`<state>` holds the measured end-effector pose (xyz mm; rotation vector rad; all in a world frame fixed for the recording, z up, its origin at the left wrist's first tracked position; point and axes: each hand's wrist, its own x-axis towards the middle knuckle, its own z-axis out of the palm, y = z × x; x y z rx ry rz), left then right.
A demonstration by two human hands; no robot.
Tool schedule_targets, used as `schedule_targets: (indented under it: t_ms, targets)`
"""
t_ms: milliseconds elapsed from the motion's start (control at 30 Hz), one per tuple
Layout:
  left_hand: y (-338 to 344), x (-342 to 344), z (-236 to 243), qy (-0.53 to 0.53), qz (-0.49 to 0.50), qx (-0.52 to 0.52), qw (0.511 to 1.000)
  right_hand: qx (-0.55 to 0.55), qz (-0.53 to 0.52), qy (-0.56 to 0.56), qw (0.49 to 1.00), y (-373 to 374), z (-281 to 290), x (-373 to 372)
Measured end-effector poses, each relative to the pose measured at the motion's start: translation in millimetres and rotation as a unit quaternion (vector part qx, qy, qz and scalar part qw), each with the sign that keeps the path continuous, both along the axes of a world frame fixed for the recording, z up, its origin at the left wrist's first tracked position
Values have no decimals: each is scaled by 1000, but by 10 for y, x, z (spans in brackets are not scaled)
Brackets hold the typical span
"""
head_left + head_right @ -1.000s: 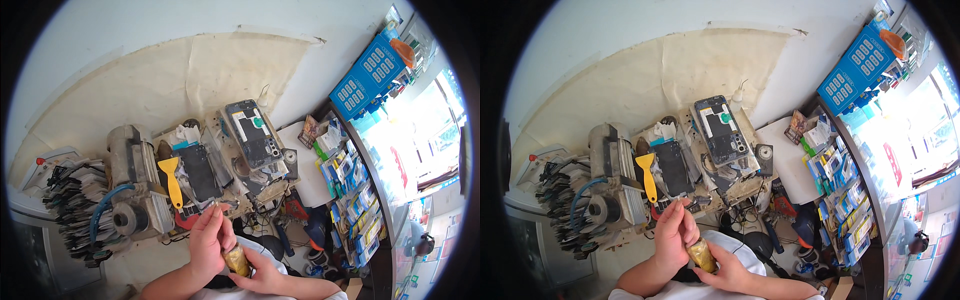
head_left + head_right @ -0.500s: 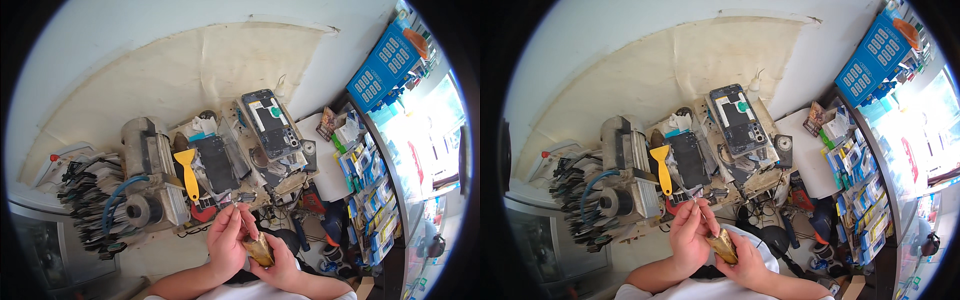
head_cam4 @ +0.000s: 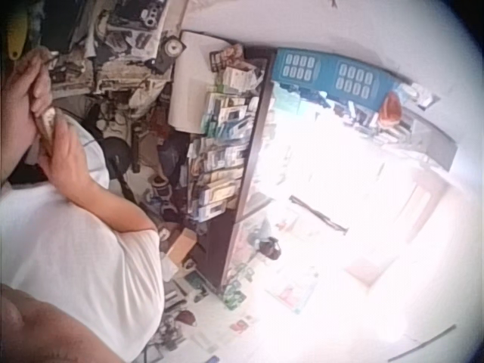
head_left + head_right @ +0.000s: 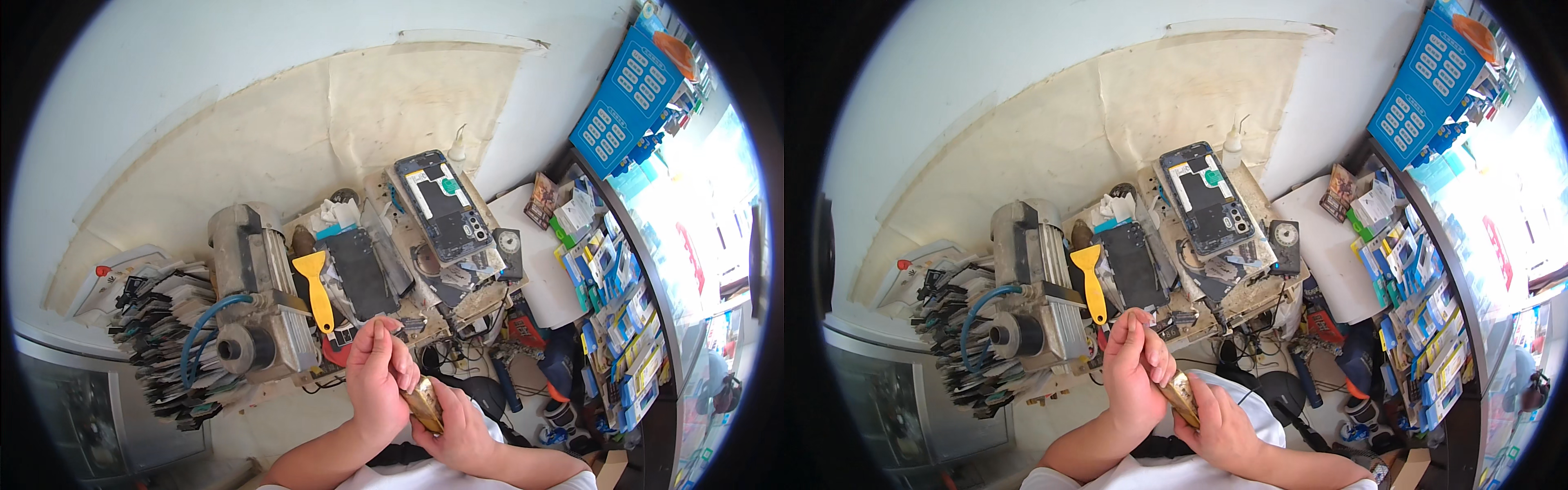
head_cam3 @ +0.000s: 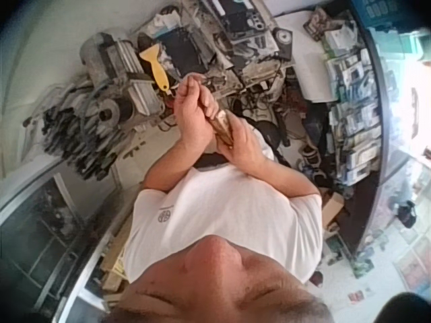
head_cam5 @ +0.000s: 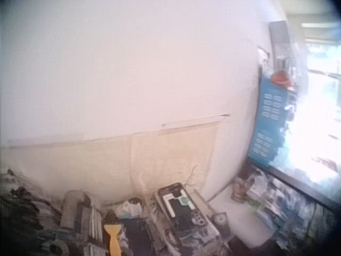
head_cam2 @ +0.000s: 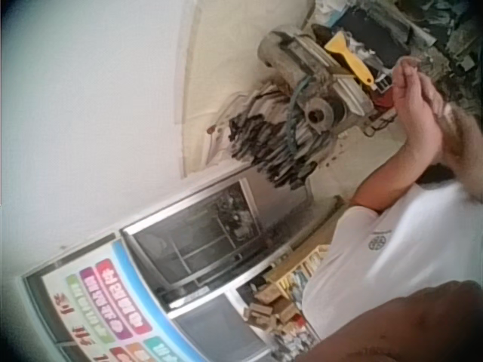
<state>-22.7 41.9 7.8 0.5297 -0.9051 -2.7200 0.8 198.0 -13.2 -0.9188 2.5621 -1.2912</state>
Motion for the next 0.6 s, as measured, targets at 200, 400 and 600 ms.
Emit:
schedule_targets:
  t_ms: [200,400,600]
  targets:
    - [105,63,-65,-8,26,-64,998,-30,-23,-6,999,25,-16,-32]
    - [127,142,-116,18,54,-120,991,-24,-22,47,998,19,-56,-49]
    - [90,109,-14,2,62,-81,995,-18,-6,101,995,-41,-62,-49]
